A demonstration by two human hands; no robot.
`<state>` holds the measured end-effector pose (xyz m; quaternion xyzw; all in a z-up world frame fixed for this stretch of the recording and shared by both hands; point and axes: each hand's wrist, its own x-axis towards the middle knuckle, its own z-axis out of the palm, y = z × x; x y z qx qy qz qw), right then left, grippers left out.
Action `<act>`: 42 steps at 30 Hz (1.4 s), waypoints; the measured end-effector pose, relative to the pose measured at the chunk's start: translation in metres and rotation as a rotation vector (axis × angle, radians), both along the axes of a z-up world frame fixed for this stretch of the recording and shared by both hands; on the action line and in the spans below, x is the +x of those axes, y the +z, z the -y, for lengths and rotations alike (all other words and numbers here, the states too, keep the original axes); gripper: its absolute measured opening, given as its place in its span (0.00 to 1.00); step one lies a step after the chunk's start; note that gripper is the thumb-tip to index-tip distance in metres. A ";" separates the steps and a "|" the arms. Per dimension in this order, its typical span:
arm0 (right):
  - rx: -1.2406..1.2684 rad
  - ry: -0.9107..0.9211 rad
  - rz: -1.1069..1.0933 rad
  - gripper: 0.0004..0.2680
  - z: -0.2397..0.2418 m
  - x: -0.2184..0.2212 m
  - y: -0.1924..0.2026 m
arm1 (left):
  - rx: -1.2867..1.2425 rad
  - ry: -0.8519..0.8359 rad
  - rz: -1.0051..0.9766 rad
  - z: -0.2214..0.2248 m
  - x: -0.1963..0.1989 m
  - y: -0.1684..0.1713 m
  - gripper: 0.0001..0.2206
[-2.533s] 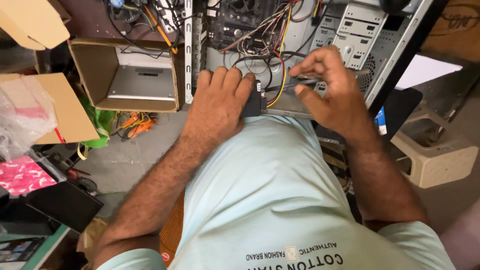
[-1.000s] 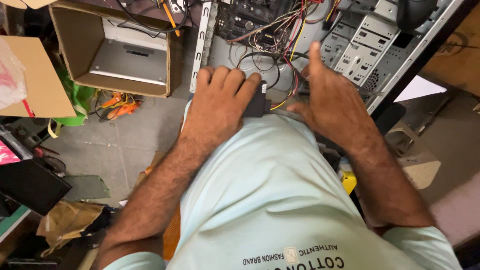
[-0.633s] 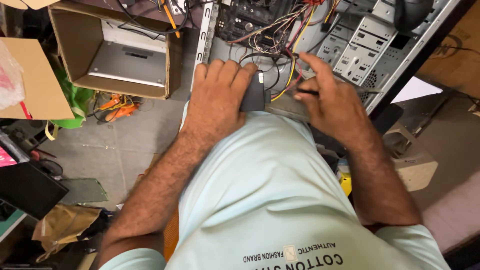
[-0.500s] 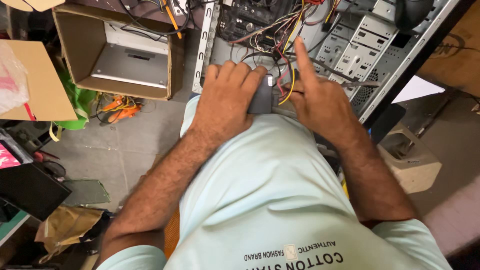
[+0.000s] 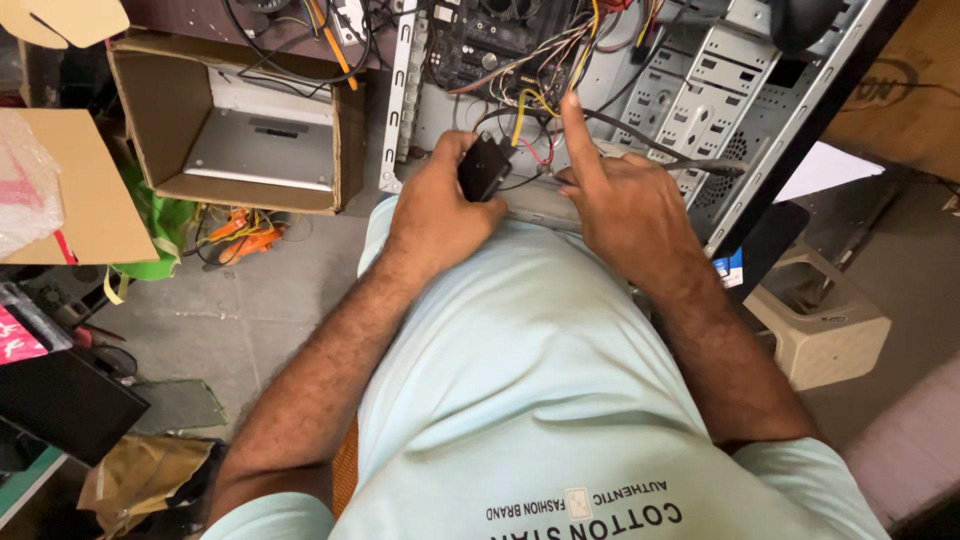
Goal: The person works on the interior of a desktop computer case by plugging and unplugging various internal cables, handling a hard drive, and touching components on the motherboard.
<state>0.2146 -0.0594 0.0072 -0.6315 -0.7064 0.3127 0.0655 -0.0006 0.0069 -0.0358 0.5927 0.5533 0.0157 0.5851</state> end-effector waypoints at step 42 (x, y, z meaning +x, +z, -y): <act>-0.644 -0.058 0.393 0.11 -0.056 0.062 -0.202 | 0.888 0.060 0.315 -0.040 -0.030 -0.108 0.27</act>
